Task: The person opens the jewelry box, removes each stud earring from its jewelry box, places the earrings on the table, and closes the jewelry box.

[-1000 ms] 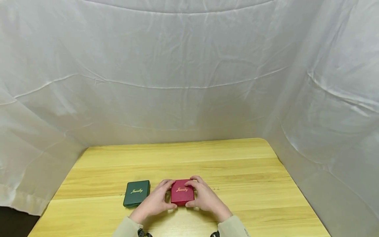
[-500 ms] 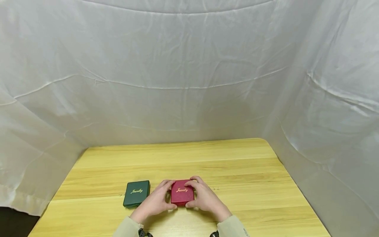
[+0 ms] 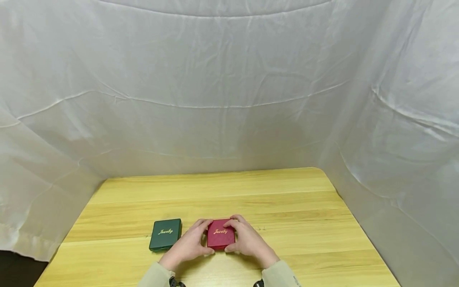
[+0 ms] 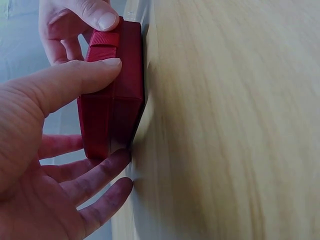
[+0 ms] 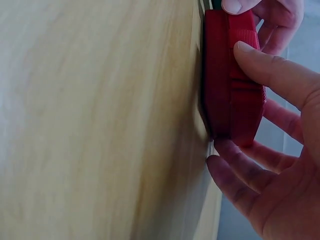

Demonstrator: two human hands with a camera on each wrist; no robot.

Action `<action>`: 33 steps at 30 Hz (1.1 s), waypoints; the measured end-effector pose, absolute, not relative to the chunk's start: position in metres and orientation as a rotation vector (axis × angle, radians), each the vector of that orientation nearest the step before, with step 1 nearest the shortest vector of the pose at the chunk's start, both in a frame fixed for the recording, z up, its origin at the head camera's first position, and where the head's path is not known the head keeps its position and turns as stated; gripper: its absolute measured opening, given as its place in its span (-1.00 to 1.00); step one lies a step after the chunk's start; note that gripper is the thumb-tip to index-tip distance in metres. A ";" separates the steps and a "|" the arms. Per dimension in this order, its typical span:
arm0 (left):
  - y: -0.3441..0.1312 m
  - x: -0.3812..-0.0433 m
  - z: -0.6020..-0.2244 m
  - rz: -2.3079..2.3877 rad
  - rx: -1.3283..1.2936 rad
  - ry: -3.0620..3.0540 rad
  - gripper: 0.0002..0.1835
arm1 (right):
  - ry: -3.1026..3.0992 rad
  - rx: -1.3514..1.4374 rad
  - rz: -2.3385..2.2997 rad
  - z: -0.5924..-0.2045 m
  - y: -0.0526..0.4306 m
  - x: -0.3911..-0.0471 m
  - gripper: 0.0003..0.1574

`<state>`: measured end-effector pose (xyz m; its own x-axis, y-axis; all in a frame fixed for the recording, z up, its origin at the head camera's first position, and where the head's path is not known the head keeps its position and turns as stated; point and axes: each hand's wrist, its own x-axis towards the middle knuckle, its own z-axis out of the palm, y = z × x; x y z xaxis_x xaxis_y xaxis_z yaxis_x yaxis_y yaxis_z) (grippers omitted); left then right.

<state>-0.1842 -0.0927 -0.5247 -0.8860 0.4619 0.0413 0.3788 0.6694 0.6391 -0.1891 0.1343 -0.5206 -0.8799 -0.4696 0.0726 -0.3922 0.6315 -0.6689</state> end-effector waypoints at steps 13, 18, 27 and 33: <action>-0.092 -0.182 -0.525 1.007 0.697 2.760 -0.07 | 2.754 -0.707 -1.052 -0.520 0.131 -0.186 -0.26; -0.091 -0.181 -0.525 1.006 0.697 2.757 -0.03 | 2.770 -0.717 -1.051 -0.519 0.130 -0.183 -0.26; -0.093 -0.174 -0.523 1.047 0.581 2.698 -0.13 | 2.783 -0.681 -1.050 -0.521 0.130 -0.179 -0.25; -0.092 -0.173 -0.524 1.047 0.592 2.772 -0.28 | 2.785 -0.651 -1.024 -0.517 0.129 -0.176 -0.30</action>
<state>-0.1730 -0.0918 -0.5242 -0.9163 0.3997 0.0259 0.3170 0.6840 0.6570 -0.1756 0.1295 -0.5175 -0.9030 -0.4268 0.0495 -0.3572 0.6816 -0.6386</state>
